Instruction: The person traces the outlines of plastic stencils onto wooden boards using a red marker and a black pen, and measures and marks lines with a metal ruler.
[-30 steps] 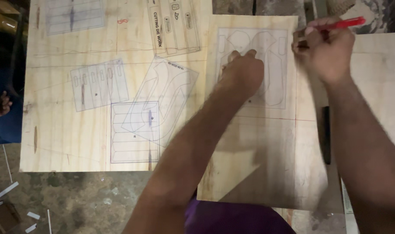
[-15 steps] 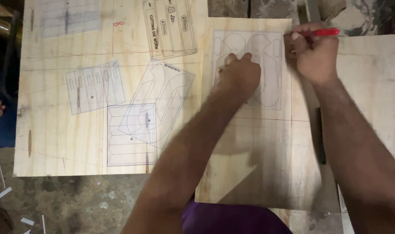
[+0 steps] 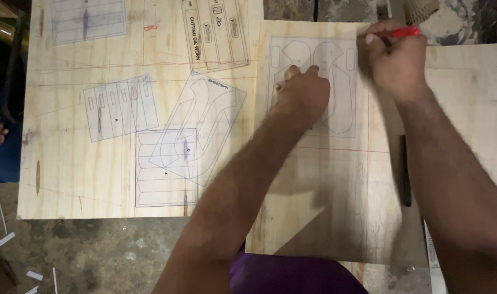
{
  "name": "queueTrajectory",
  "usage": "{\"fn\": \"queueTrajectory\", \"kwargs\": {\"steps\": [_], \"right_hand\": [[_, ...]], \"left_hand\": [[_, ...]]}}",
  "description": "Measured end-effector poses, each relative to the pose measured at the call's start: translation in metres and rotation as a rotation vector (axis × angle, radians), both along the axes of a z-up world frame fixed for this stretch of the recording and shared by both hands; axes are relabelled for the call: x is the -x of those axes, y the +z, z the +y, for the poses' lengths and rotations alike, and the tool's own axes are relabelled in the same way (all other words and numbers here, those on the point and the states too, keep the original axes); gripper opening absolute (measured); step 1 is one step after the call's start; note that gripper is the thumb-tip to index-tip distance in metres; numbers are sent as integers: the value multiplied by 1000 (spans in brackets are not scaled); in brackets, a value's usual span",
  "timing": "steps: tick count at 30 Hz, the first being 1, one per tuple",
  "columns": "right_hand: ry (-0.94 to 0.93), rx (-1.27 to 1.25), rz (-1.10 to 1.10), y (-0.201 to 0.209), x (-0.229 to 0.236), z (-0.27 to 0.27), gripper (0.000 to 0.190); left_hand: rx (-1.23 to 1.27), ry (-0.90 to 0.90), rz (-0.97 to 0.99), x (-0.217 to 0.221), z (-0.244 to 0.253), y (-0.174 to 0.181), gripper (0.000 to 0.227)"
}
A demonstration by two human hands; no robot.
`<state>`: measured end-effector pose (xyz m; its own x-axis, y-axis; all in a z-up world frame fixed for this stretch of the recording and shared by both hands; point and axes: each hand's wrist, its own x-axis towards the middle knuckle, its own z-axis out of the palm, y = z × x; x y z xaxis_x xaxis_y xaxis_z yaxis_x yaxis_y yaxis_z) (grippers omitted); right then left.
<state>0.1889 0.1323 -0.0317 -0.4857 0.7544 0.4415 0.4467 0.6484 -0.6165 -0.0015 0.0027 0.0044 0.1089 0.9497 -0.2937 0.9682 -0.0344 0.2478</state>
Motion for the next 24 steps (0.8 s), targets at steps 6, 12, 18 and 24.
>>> {"fn": "queueTrajectory", "kwargs": {"steps": [6,12,18,24], "right_hand": [[-4,45,70,-5,-7,-3,8],[2,138,71,0,-10,-10,8],[54,-97,-162,9,-22,-22,7],[-8,112,-374,35,-33,-73,12]], "left_hand": [[-50,106,-136,2,-1,0,26],[-22,83,-143,1,-2,0,30],[16,65,-119,1,0,1,30],[6,83,-135,2,-2,4,27]]}}
